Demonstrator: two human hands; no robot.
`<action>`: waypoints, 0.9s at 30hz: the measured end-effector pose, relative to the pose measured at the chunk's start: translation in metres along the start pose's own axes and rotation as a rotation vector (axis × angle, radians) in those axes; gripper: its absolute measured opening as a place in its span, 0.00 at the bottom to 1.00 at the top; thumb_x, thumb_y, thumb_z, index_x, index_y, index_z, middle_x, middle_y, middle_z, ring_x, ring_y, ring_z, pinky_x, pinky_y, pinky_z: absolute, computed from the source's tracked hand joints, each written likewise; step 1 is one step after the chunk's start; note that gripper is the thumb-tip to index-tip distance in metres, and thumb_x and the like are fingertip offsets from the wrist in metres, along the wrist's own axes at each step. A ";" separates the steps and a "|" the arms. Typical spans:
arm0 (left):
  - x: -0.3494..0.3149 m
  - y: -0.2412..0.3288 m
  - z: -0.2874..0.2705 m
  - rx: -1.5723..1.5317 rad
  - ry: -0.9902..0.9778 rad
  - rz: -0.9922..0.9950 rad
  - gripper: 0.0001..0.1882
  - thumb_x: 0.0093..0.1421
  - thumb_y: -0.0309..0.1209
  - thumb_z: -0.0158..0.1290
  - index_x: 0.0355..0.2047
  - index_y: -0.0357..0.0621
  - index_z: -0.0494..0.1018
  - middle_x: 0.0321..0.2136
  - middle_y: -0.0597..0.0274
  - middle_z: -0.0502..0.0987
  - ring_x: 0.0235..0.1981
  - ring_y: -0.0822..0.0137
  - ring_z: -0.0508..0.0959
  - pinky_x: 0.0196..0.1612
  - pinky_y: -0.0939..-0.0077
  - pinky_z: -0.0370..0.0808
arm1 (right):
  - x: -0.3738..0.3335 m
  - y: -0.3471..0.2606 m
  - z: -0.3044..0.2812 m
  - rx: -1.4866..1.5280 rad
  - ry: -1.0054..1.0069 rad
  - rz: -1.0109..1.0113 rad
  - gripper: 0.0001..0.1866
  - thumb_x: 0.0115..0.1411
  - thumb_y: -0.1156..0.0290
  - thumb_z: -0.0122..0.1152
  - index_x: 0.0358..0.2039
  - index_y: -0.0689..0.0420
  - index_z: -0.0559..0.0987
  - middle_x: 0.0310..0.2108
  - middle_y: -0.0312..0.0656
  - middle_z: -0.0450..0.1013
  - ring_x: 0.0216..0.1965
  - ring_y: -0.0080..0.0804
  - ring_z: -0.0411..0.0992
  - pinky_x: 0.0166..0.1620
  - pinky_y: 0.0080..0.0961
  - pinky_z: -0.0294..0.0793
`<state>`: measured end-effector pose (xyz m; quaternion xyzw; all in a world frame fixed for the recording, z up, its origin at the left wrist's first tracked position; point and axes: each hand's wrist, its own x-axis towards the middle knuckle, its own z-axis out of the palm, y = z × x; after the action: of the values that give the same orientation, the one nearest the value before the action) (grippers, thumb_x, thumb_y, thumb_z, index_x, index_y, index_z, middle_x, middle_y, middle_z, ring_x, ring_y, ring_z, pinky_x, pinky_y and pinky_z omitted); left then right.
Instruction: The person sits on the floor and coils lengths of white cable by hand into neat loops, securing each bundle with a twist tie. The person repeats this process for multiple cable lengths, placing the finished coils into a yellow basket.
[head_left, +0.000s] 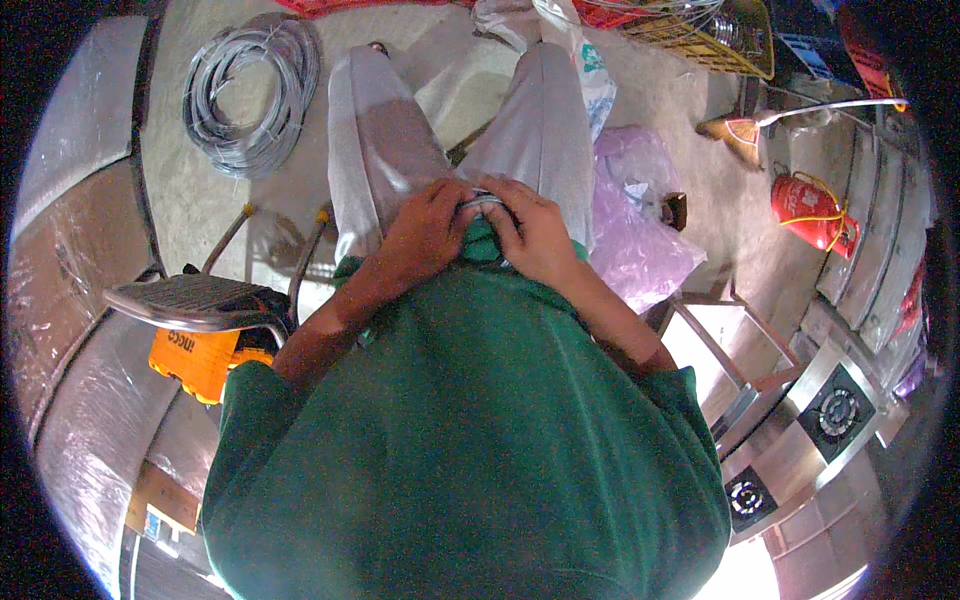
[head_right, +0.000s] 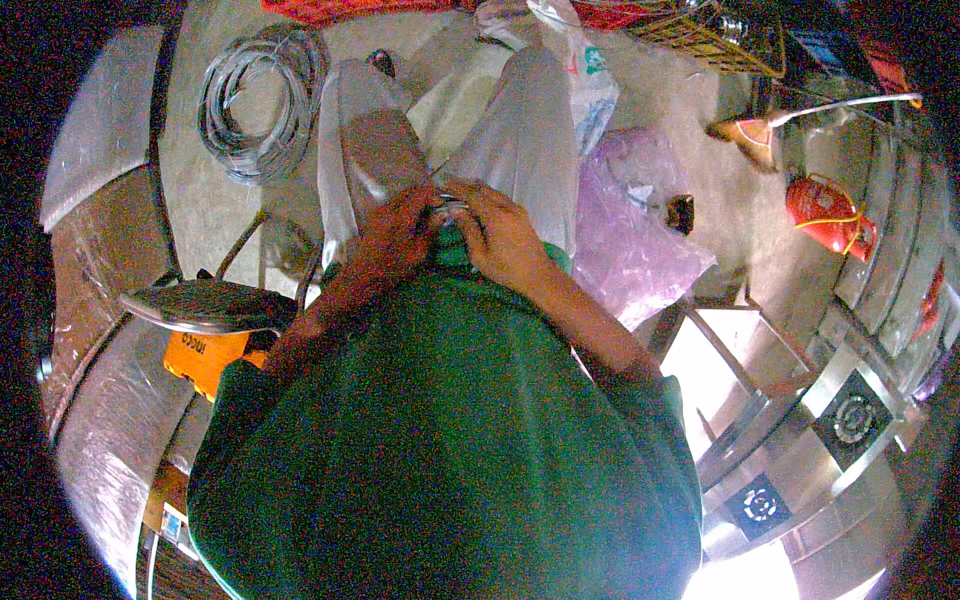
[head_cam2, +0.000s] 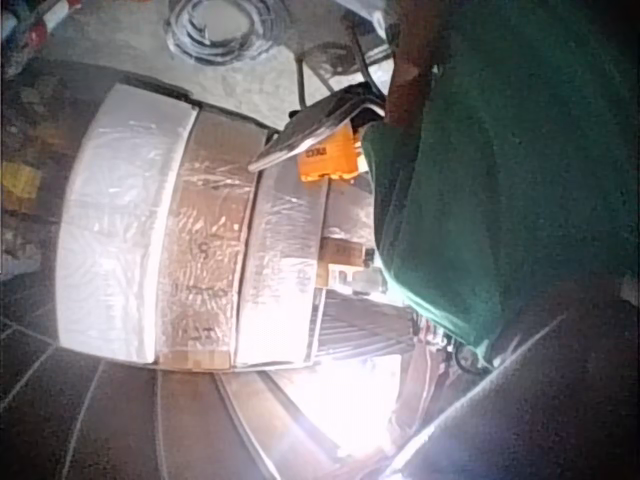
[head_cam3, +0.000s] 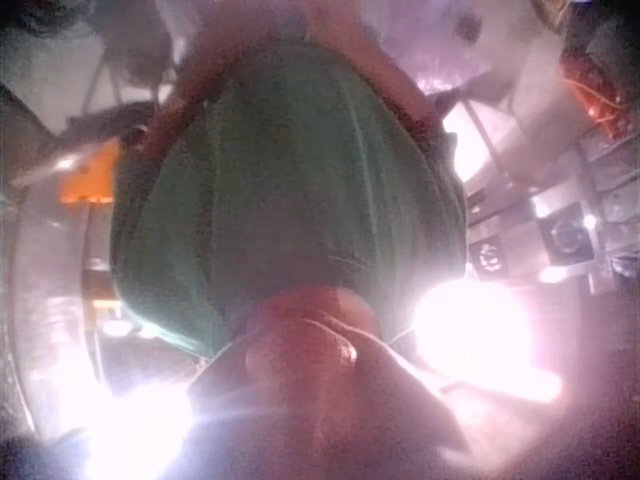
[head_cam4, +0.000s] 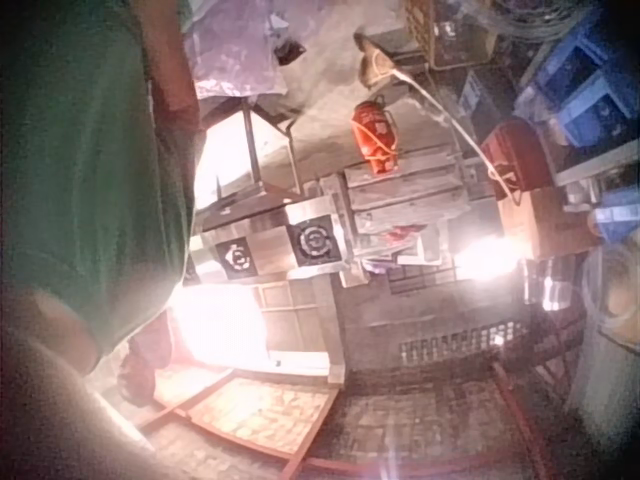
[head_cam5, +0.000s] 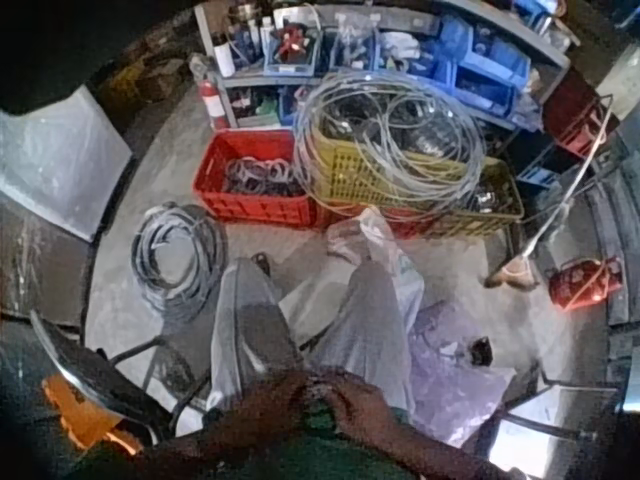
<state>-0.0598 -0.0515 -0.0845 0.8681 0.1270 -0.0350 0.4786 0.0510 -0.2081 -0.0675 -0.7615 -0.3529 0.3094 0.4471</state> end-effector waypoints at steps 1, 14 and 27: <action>0.000 0.000 0.000 0.020 -0.004 -0.003 0.11 0.60 0.28 0.52 0.41 0.35 0.70 0.38 0.44 0.75 0.42 0.42 0.75 0.46 0.53 0.73 | 0.002 0.000 -0.001 0.008 -0.002 -0.005 0.14 0.61 0.74 0.57 0.47 0.62 0.77 0.47 0.52 0.74 0.50 0.47 0.74 0.51 0.34 0.73; -0.002 0.000 0.004 -0.065 0.100 -0.029 0.13 0.59 0.34 0.58 0.39 0.39 0.73 0.33 0.50 0.78 0.34 0.49 0.79 0.37 0.60 0.76 | 0.001 -0.004 0.001 0.149 0.053 0.040 0.13 0.62 0.72 0.58 0.46 0.60 0.80 0.31 0.45 0.74 0.33 0.33 0.73 0.39 0.26 0.71; 0.001 0.018 -0.004 -0.170 0.081 -0.244 0.15 0.58 0.33 0.60 0.43 0.41 0.74 0.35 0.52 0.80 0.37 0.55 0.82 0.41 0.66 0.78 | -0.005 -0.001 0.004 0.211 0.095 0.134 0.11 0.63 0.73 0.57 0.43 0.63 0.81 0.31 0.45 0.75 0.33 0.30 0.72 0.40 0.24 0.71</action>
<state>-0.0547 -0.0575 -0.0676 0.8033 0.2533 -0.0469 0.5369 0.0442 -0.2098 -0.0673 -0.7460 -0.2451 0.3376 0.5191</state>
